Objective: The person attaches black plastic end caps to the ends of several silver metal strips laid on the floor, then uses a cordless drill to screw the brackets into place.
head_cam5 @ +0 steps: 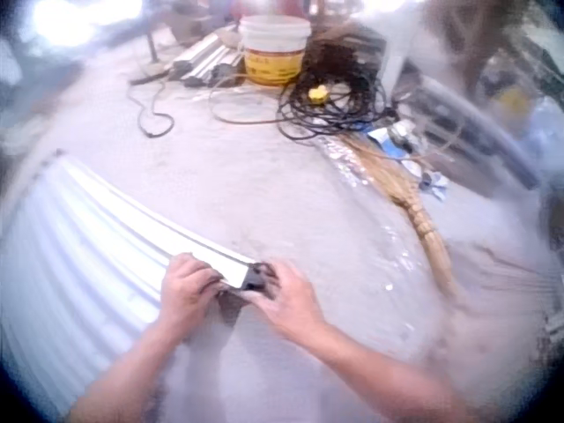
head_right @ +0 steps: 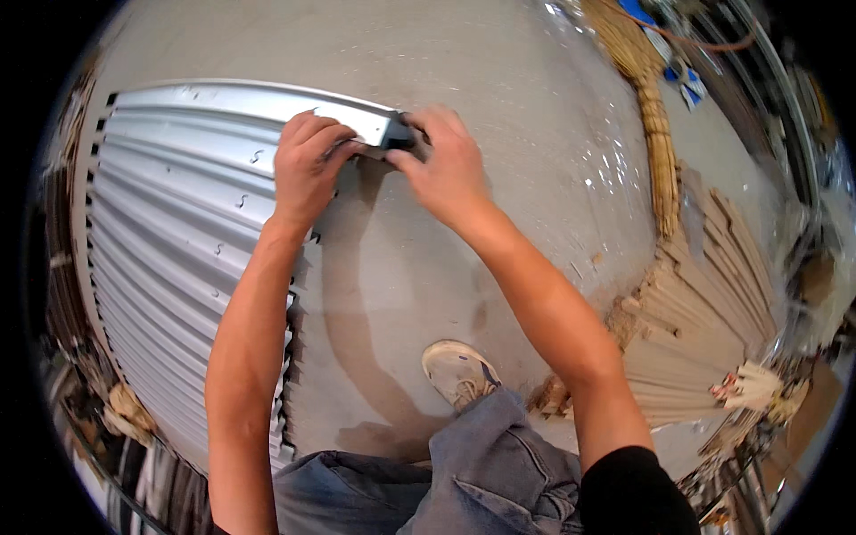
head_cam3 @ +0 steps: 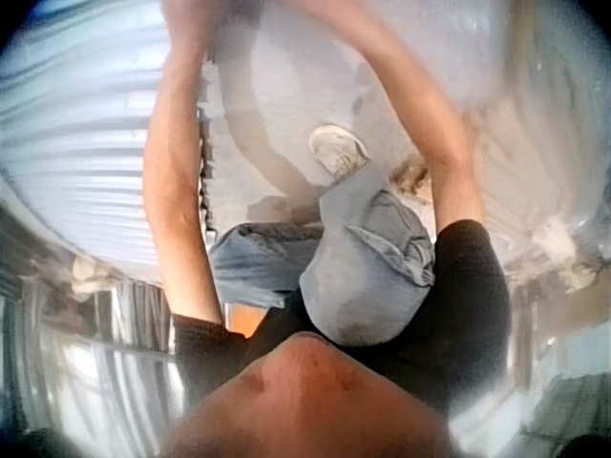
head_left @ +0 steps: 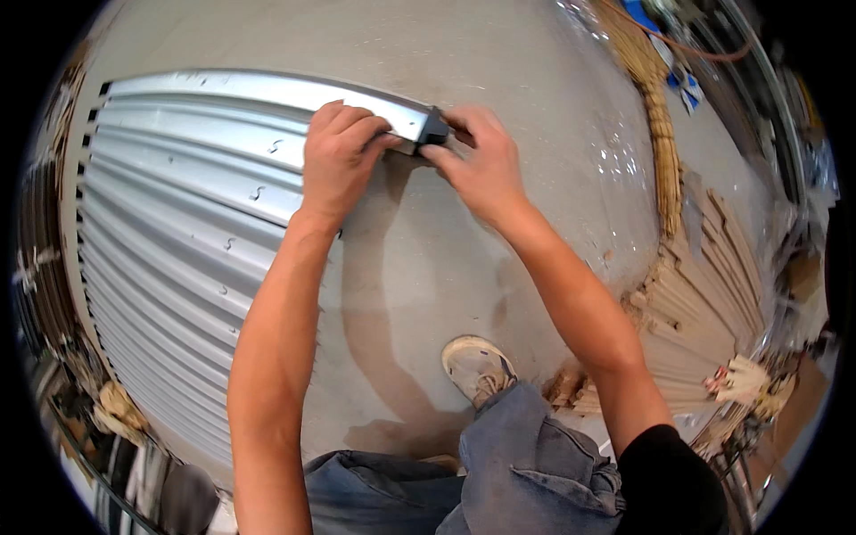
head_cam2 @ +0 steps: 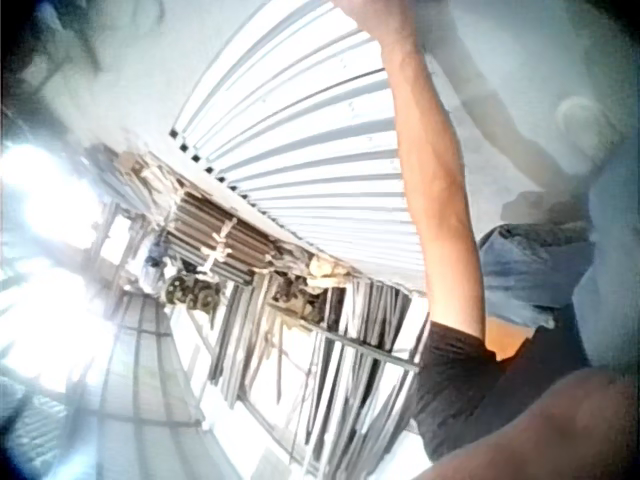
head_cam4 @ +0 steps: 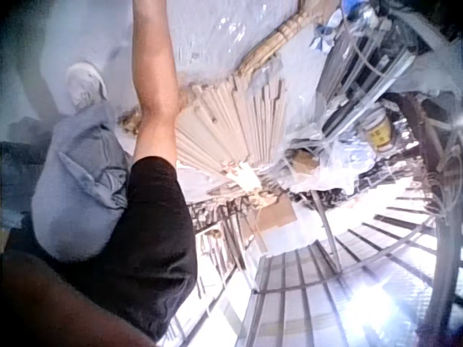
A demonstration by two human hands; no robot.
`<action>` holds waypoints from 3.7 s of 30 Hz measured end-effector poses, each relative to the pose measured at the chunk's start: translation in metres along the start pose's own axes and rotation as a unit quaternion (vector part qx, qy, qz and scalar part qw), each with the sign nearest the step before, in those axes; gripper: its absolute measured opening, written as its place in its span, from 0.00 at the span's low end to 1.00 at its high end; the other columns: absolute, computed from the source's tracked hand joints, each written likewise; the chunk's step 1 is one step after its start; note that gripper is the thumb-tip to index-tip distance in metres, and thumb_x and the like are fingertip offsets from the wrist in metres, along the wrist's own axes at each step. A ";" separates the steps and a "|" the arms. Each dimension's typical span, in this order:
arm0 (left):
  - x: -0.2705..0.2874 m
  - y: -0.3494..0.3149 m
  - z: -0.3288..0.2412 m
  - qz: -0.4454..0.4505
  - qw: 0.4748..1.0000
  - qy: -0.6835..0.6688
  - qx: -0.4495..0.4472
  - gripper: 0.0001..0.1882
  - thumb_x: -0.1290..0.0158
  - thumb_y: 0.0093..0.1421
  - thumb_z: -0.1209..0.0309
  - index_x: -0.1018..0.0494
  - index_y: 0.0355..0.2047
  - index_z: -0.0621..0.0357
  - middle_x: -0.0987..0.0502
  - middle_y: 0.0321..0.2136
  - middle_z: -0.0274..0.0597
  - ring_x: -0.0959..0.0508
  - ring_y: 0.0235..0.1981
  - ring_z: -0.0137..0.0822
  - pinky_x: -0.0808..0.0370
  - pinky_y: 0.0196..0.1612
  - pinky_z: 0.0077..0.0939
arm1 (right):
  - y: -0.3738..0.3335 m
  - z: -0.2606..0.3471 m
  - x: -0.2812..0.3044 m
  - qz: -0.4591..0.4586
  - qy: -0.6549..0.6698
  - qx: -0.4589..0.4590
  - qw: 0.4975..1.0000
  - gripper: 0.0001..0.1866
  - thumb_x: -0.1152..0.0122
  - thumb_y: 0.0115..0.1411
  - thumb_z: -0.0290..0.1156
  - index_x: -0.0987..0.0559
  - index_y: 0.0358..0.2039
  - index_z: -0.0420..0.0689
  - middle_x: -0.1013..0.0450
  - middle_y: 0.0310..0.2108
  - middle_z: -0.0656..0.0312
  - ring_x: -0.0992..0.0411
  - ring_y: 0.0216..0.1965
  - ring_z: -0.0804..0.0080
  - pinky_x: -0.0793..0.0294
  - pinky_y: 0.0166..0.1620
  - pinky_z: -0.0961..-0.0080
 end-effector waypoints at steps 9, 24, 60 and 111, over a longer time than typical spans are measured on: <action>0.029 -0.012 -0.015 -0.019 0.998 -0.037 0.052 0.23 0.30 0.57 0.77 0.18 0.54 0.59 0.17 0.51 0.44 0.23 0.63 0.52 0.24 0.64 0.44 | 0.004 -0.026 -0.015 0.042 -0.001 -0.021 0.999 0.22 0.24 0.62 0.27 0.17 0.55 0.36 0.15 0.46 0.48 0.15 0.46 0.62 0.18 0.51 0.68; 0.310 -0.693 -0.270 0.067 0.724 0.136 0.673 0.17 0.37 0.67 0.68 0.19 0.55 0.58 0.18 0.49 0.46 0.16 0.46 0.48 0.19 0.50 0.42 | 0.077 -0.137 0.049 0.149 -0.199 0.061 0.967 0.30 0.36 0.75 0.47 0.20 0.63 0.32 0.18 0.58 0.51 0.22 0.58 0.62 0.27 0.63 0.67; 0.086 -0.290 -0.142 0.099 0.720 -0.394 0.562 0.30 0.49 0.76 0.42 0.25 0.52 0.61 0.21 0.43 0.42 0.22 0.46 0.36 0.25 0.50 0.39 | -0.243 0.095 -0.029 0.297 -0.085 0.220 0.925 0.39 0.18 0.52 0.30 0.27 0.64 0.44 0.27 0.62 0.44 0.25 0.60 0.42 0.22 0.60 0.55; 0.042 -0.026 0.000 0.121 0.986 0.078 0.081 0.14 0.31 0.55 0.73 0.17 0.43 0.56 0.19 0.41 0.39 0.22 0.50 0.46 0.23 0.55 0.40 | -0.030 0.000 -0.044 0.036 -0.061 0.057 0.996 0.21 0.29 0.64 0.22 0.21 0.57 0.36 0.21 0.52 0.49 0.19 0.51 0.57 0.20 0.56 0.66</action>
Point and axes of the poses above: each hand's wrist, its own y-axis towards the middle knuckle, its own x-axis out of the back of the hand, z = x × y, the point moved 5 cm from there along y, towards the middle knuckle
